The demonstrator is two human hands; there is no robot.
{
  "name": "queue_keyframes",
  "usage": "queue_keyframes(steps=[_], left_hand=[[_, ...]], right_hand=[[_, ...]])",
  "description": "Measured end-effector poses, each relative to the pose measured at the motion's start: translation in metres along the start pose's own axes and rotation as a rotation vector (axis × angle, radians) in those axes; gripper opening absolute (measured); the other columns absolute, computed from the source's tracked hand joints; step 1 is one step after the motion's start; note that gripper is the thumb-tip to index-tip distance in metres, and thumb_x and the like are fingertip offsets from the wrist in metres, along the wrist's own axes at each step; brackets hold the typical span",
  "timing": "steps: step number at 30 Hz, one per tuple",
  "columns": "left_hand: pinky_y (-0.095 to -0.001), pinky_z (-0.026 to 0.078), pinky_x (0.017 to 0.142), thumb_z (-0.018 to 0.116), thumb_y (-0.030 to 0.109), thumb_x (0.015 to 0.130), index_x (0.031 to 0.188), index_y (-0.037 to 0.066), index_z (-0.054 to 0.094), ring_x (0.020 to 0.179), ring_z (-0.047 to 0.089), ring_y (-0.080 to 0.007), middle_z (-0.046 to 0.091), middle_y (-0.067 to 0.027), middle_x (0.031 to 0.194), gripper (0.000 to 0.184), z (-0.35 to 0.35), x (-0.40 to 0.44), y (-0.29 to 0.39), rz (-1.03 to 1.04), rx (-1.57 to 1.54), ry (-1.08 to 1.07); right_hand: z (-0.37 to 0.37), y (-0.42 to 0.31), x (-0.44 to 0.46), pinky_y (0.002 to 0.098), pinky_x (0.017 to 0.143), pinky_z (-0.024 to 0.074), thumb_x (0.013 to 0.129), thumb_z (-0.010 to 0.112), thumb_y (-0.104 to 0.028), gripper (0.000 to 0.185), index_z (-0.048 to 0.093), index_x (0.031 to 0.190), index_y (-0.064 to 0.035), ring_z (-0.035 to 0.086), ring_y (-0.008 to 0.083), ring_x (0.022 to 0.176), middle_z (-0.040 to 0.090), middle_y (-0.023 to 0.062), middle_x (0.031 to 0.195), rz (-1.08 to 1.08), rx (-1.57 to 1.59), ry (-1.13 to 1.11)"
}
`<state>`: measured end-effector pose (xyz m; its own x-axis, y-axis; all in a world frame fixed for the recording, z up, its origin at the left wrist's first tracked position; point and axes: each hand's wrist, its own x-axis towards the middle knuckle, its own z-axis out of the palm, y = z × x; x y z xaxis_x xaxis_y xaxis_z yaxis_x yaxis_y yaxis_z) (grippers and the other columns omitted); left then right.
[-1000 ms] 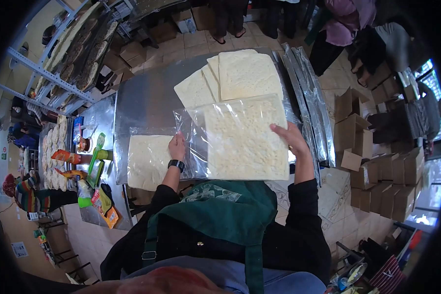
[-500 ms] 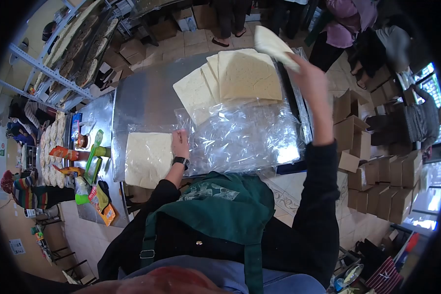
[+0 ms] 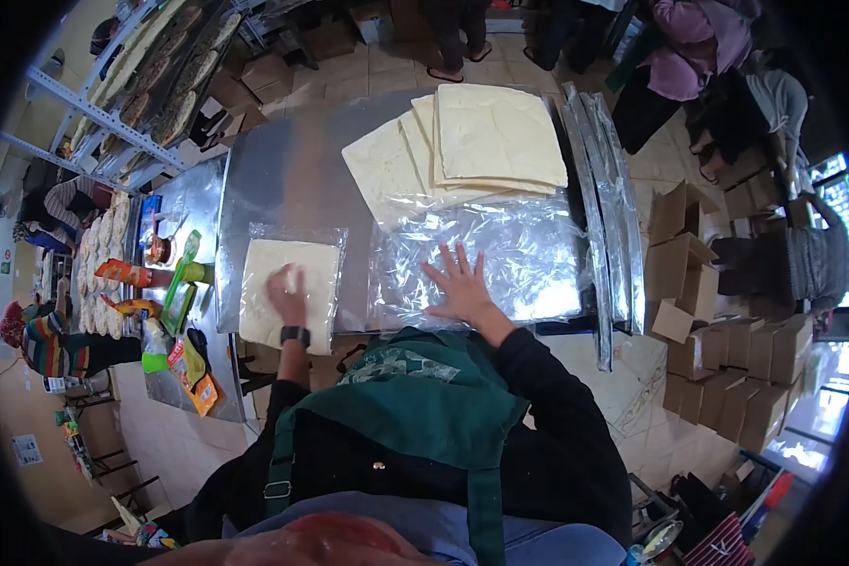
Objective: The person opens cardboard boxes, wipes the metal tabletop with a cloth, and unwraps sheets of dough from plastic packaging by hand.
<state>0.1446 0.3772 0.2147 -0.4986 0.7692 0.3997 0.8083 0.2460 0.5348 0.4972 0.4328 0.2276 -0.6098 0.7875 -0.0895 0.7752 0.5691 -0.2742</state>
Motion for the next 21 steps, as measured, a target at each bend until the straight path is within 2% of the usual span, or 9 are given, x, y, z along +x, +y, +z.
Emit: queue_keyframes(steps=[3,4,5,8,9,11,14,18,21], left_hand=[[-0.0503,0.027,0.097,0.066,0.063,0.063,0.135,0.02,0.029,0.122,0.025,-0.0426,0.028,-0.028,0.132,0.091,-0.027,-0.019,-0.085,-0.725,0.467,0.041],[-0.0511,0.023,0.1,0.065,0.064,0.063,0.138,0.019,0.021,0.126,0.015,-0.0445,0.016,-0.028,0.137,0.098,-0.032,-0.024,-0.109,-1.008,0.369,0.03],[-0.0488,0.031,0.098,0.073,0.048,0.064,0.136,0.009,0.02,0.122,0.029,-0.0402,0.026,-0.0256,0.134,0.098,-0.046,-0.028,-0.113,-1.119,0.217,0.056],[-0.043,0.041,0.091,0.078,0.027,0.065,0.132,0.0,0.023,0.11,0.045,-0.0319,0.038,-0.0218,0.127,0.091,-0.038,-0.057,-0.184,-0.828,-0.69,0.202],[-0.0374,0.047,0.084,0.077,0.01,0.064,0.128,-0.006,0.024,0.097,0.054,-0.0248,0.049,-0.018,0.116,0.085,-0.048,-0.049,-0.164,-0.885,-0.647,0.22],[-0.0394,0.046,0.085,0.073,0.017,0.07,0.127,-0.004,0.028,0.1,0.053,-0.0261,0.05,-0.0168,0.116,0.076,-0.057,-0.043,-0.137,-1.031,-0.615,0.262],[-0.0414,0.044,0.088,0.063,0.028,0.078,0.126,-0.001,0.035,0.103,0.053,-0.0276,0.051,-0.0147,0.118,0.063,-0.079,-0.033,-0.128,-1.153,-1.118,0.028],[-0.0427,0.04,0.093,0.051,0.038,0.083,0.123,0.003,0.043,0.108,0.051,-0.0288,0.051,-0.0118,0.122,0.054,-0.116,-0.01,-0.067,-1.08,-1.372,-0.148],[-0.0412,0.04,0.093,0.052,0.028,0.085,0.122,0.004,0.044,0.109,0.05,-0.0272,0.052,-0.0117,0.119,0.045,-0.135,0.005,-0.056,-0.927,-1.418,-0.186]], right_hand=[[0.008,0.012,0.002,0.0672,0.098,0.0032,0.061,0.055,-0.071,0.093,0.024,0.139,-0.0305,0.004,0.042,0.133,0.007,0.0168,0.146,-0.007,0.018,-0.018],[0.006,0.012,0.005,0.067,0.098,0.0033,0.061,0.055,-0.071,0.093,0.024,0.139,-0.0301,0.004,0.0418,0.133,0.007,0.0168,0.146,-0.01,0.013,-0.023],[-0.001,0.011,0.005,0.0653,0.1,0.0049,0.064,0.057,-0.067,0.089,0.027,0.138,-0.0282,0.007,0.0421,0.133,0.009,0.0171,0.146,0.0,0.046,-0.051],[-0.014,0.015,0.005,0.0634,0.101,0.0076,0.071,0.058,-0.057,0.075,0.033,0.135,-0.0258,0.012,0.0422,0.131,0.017,0.0179,0.144,0.056,0.381,0.022],[-0.012,0.021,0.004,0.0631,0.101,0.0082,0.072,0.058,-0.053,0.071,0.035,0.134,-0.0249,0.014,0.042,0.131,0.019,0.0181,0.143,0.091,0.315,0.114],[-0.008,0.032,0.004,0.0625,0.101,0.0096,0.076,0.057,-0.046,0.063,0.039,0.132,-0.0232,0.017,0.0418,0.13,0.024,0.0184,0.14,0.153,0.175,0.297],[-0.024,0.023,-0.005,0.0618,0.101,0.0115,0.079,0.054,-0.042,0.057,0.04,0.131,-0.0213,0.018,0.0396,0.13,0.028,0.0188,0.139,0.337,-0.123,0.405],[0.008,0.035,-0.01,0.063,0.1,0.009,0.079,0.054,-0.043,0.058,0.04,0.131,-0.0229,0.017,0.0417,0.129,0.027,0.02,0.138,0.37,-0.034,0.352],[0.016,0.042,-0.006,0.0634,0.1,0.0083,0.077,0.056,-0.045,0.057,0.043,0.129,-0.0222,0.017,0.0395,0.13,0.028,0.0179,0.139,0.4,0.138,0.373]])
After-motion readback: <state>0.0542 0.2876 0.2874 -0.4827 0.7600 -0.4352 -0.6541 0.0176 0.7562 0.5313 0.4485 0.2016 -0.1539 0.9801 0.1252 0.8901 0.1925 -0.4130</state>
